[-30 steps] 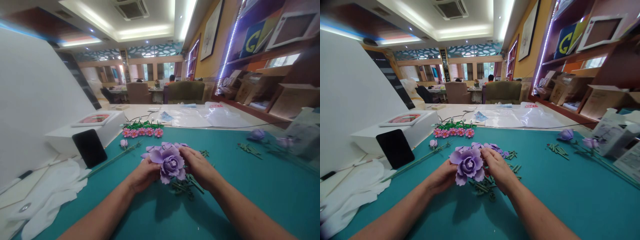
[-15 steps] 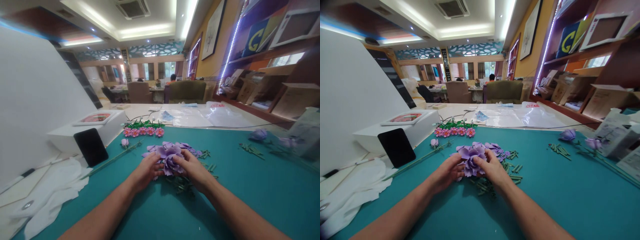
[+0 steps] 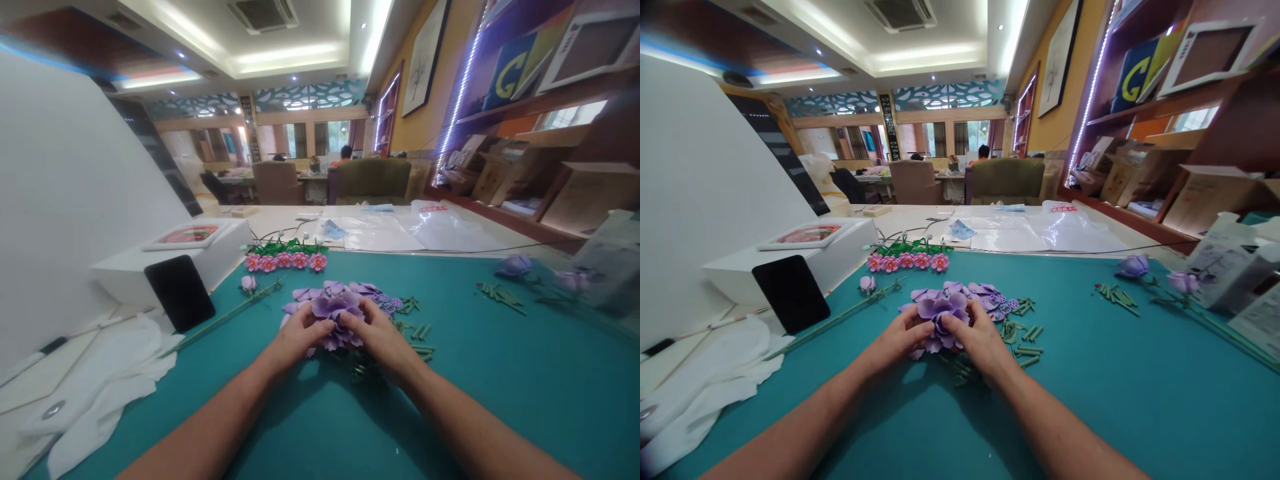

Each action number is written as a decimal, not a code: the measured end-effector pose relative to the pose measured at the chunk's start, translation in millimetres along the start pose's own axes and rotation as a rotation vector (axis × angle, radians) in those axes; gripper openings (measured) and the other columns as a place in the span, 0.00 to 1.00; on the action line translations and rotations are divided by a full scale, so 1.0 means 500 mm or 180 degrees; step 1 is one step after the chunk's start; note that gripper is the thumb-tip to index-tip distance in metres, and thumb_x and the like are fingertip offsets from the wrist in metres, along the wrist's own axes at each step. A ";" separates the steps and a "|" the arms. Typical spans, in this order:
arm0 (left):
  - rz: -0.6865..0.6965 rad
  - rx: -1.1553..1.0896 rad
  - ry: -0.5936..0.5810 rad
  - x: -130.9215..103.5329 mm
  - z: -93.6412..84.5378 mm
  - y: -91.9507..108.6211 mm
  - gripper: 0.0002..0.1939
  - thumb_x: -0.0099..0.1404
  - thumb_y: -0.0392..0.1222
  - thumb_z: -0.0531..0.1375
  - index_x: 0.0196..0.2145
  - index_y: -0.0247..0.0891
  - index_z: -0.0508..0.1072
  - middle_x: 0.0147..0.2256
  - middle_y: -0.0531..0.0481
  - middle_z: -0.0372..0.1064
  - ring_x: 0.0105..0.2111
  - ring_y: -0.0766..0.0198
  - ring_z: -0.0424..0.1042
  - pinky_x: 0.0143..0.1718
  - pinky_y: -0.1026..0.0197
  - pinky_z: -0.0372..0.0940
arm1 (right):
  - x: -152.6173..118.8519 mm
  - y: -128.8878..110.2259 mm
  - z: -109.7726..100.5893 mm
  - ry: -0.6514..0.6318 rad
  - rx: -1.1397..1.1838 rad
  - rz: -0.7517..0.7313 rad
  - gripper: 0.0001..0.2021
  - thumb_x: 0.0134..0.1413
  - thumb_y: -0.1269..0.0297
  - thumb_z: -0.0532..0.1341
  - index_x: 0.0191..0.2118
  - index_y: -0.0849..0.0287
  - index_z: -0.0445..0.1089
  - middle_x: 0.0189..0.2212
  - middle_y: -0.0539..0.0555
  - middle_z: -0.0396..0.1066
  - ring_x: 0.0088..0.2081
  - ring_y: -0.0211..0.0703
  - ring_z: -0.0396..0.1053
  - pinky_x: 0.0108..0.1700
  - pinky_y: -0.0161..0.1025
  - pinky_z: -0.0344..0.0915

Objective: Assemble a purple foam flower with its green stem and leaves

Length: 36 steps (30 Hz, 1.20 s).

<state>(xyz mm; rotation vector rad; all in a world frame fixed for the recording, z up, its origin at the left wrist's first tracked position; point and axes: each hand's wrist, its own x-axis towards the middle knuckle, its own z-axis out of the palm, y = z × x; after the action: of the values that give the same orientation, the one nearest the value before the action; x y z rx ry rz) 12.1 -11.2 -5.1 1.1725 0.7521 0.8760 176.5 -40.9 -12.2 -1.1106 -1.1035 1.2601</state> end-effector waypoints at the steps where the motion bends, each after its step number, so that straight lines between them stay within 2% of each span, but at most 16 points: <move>1: -0.0049 -0.0027 0.0039 -0.002 0.003 0.005 0.26 0.49 0.46 0.71 0.46 0.36 0.73 0.39 0.44 0.74 0.35 0.60 0.73 0.35 0.62 0.64 | -0.001 -0.003 -0.002 -0.0043 0.0015 0.0029 0.24 0.47 0.46 0.65 0.46 0.55 0.67 0.38 0.53 0.72 0.35 0.45 0.70 0.33 0.40 0.69; 4: -0.0155 -0.0183 0.0141 -0.007 0.007 0.018 0.25 0.50 0.46 0.70 0.45 0.36 0.73 0.36 0.46 0.75 0.31 0.64 0.72 0.34 0.63 0.64 | -0.003 -0.012 -0.009 -0.0085 0.0046 0.0126 0.20 0.53 0.43 0.59 0.44 0.53 0.68 0.34 0.52 0.71 0.33 0.43 0.69 0.31 0.39 0.69; 7: -0.0149 -0.0284 0.0147 -0.009 0.005 0.026 0.24 0.52 0.48 0.68 0.46 0.37 0.73 0.34 0.46 0.75 0.29 0.65 0.72 0.33 0.64 0.65 | -0.004 -0.019 -0.015 0.0022 -0.0001 0.0145 0.19 0.54 0.43 0.58 0.42 0.51 0.70 0.36 0.52 0.71 0.34 0.43 0.69 0.30 0.39 0.70; 11: -0.0173 -0.0305 0.0149 -0.009 0.000 0.029 0.24 0.54 0.49 0.68 0.46 0.38 0.73 0.35 0.46 0.76 0.29 0.64 0.73 0.33 0.64 0.65 | -0.006 -0.023 -0.016 -0.0037 -0.0076 0.0265 0.22 0.51 0.44 0.60 0.47 0.52 0.68 0.40 0.54 0.71 0.36 0.44 0.69 0.29 0.37 0.69; 14: -0.0203 -0.0238 0.0142 -0.007 -0.002 0.024 0.22 0.55 0.48 0.68 0.45 0.38 0.74 0.36 0.47 0.75 0.28 0.66 0.71 0.30 0.67 0.62 | -0.009 -0.021 -0.011 -0.0202 -0.0143 0.0315 0.26 0.48 0.47 0.64 0.51 0.53 0.65 0.37 0.53 0.71 0.35 0.43 0.69 0.27 0.35 0.67; 18: -0.0258 -0.0083 0.0083 -0.007 -0.003 0.017 0.21 0.54 0.48 0.68 0.44 0.38 0.74 0.36 0.48 0.74 0.29 0.68 0.70 0.29 0.68 0.60 | -0.008 -0.007 -0.003 -0.0226 -0.0196 0.0291 0.28 0.44 0.49 0.67 0.50 0.55 0.66 0.35 0.52 0.71 0.29 0.39 0.67 0.23 0.32 0.60; 23: -0.0249 0.0021 -0.0132 -0.012 -0.001 0.026 0.23 0.54 0.48 0.68 0.47 0.41 0.74 0.39 0.46 0.74 0.32 0.67 0.70 0.31 0.68 0.60 | -0.003 0.004 0.000 -0.0143 -0.0096 0.0319 0.29 0.42 0.50 0.68 0.50 0.57 0.66 0.37 0.53 0.73 0.30 0.40 0.68 0.25 0.33 0.59; 29: -0.0128 0.0012 -0.0341 -0.012 -0.003 0.030 0.28 0.52 0.39 0.68 0.52 0.43 0.72 0.47 0.45 0.72 0.41 0.61 0.70 0.38 0.64 0.62 | 0.001 0.001 -0.004 -0.0034 0.0065 0.0413 0.28 0.43 0.50 0.67 0.50 0.55 0.66 0.40 0.54 0.74 0.34 0.43 0.71 0.28 0.34 0.60; 36: -0.0164 -0.0047 -0.0410 -0.006 -0.004 0.023 0.31 0.51 0.32 0.64 0.54 0.42 0.71 0.49 0.46 0.70 0.41 0.62 0.70 0.40 0.63 0.62 | 0.006 0.002 -0.010 -0.0065 0.0087 0.0585 0.28 0.43 0.50 0.67 0.51 0.54 0.66 0.41 0.53 0.74 0.38 0.47 0.71 0.33 0.37 0.62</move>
<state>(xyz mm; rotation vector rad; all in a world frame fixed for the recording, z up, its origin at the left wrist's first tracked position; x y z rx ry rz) 6.8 -10.9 5.6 1.1799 0.6670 0.7545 181.6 -38.1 -14.1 -1.2021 -1.0139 1.4285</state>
